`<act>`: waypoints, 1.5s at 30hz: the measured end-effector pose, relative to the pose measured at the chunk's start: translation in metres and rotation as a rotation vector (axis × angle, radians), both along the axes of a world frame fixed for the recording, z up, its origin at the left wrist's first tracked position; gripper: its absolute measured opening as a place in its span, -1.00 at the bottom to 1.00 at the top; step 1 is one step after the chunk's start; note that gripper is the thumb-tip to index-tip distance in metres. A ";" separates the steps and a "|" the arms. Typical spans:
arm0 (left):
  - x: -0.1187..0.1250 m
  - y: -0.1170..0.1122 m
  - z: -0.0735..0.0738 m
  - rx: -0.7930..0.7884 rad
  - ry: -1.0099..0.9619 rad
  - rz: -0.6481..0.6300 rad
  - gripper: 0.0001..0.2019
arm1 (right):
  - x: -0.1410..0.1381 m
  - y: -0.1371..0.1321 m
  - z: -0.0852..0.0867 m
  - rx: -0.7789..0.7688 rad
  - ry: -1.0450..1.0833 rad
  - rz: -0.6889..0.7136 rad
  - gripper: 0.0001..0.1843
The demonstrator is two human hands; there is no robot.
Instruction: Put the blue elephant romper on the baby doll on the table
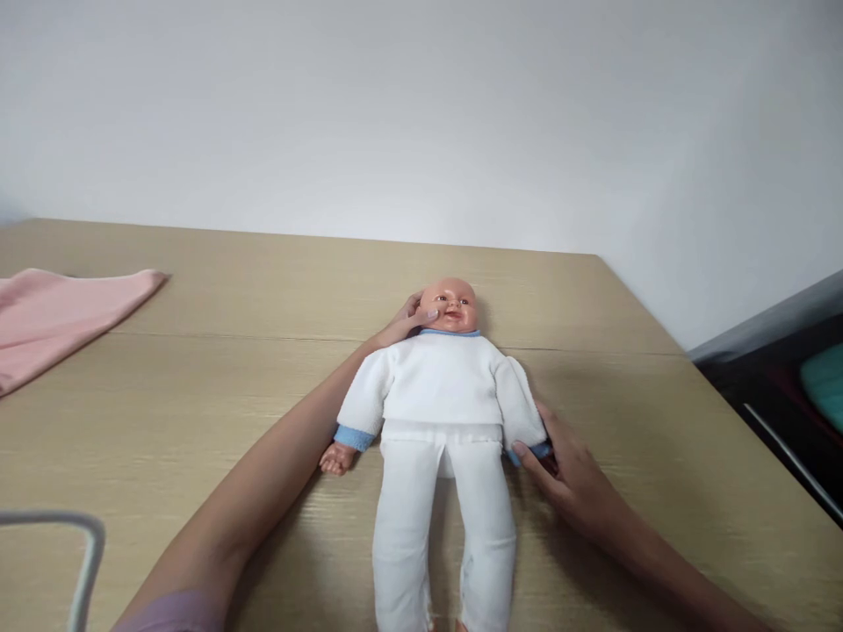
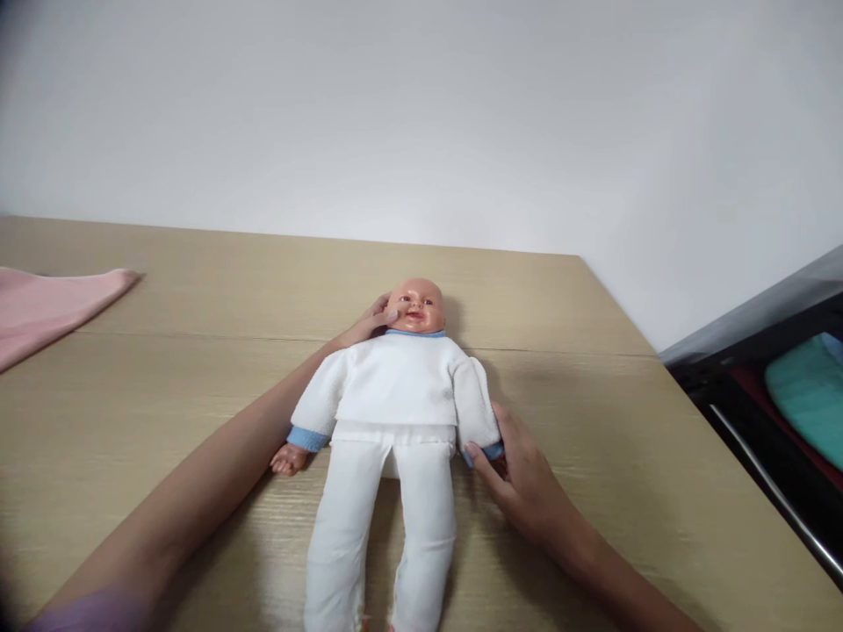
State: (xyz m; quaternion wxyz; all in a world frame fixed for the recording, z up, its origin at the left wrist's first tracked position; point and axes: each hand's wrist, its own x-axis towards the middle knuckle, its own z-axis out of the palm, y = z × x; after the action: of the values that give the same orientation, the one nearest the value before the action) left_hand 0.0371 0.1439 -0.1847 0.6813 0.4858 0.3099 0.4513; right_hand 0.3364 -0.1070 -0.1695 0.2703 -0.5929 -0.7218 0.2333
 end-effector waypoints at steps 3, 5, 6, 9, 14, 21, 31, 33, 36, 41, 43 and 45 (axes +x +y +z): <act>0.000 -0.001 0.001 -0.004 0.006 -0.007 0.01 | 0.000 0.000 0.000 -0.028 -0.004 -0.009 -0.35; -0.001 -0.001 0.001 -0.007 0.008 -0.010 0.01 | 0.000 0.000 0.000 -0.026 0.000 -0.007 -0.35; -0.001 -0.001 0.001 -0.009 0.009 -0.009 0.01 | 0.000 0.000 0.000 -0.021 0.003 -0.004 -0.35; -0.001 -0.001 0.001 -0.008 0.020 -0.001 -0.02 | 0.000 0.000 0.002 -0.004 0.010 0.004 -0.37; -0.001 0.000 0.001 0.014 0.039 0.004 -0.04 | -0.001 0.000 0.004 0.001 0.013 -0.003 -0.37; -0.002 0.001 0.000 0.017 0.050 -0.019 0.02 | 0.000 0.000 0.000 0.010 0.004 -0.023 -0.35; -0.002 0.004 -0.004 0.002 0.005 -0.028 -0.01 | 0.002 0.000 -0.012 0.024 0.011 -0.029 -0.35; -0.001 0.004 -0.003 -0.008 -0.010 -0.025 0.01 | 0.003 0.000 -0.015 0.027 0.008 -0.031 -0.36; 0.001 0.004 -0.002 -0.007 -0.020 -0.008 0.05 | 0.003 0.000 -0.018 0.048 0.008 -0.039 -0.35; 0.001 0.005 0.000 0.023 0.008 -0.003 0.08 | 0.002 0.001 -0.020 0.062 0.021 -0.040 -0.33; 0.000 0.005 0.002 0.038 0.041 -0.004 0.10 | 0.002 0.001 -0.021 0.064 0.022 -0.042 -0.32; -0.001 0.005 0.004 0.049 0.090 0.003 0.10 | 0.002 0.001 -0.021 0.061 0.025 -0.037 -0.33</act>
State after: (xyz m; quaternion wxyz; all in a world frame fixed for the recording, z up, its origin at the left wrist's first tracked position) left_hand 0.0363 0.1491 -0.1804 0.6537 0.5218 0.3299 0.4377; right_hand 0.3383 -0.1056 -0.1906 0.3015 -0.5948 -0.7139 0.2137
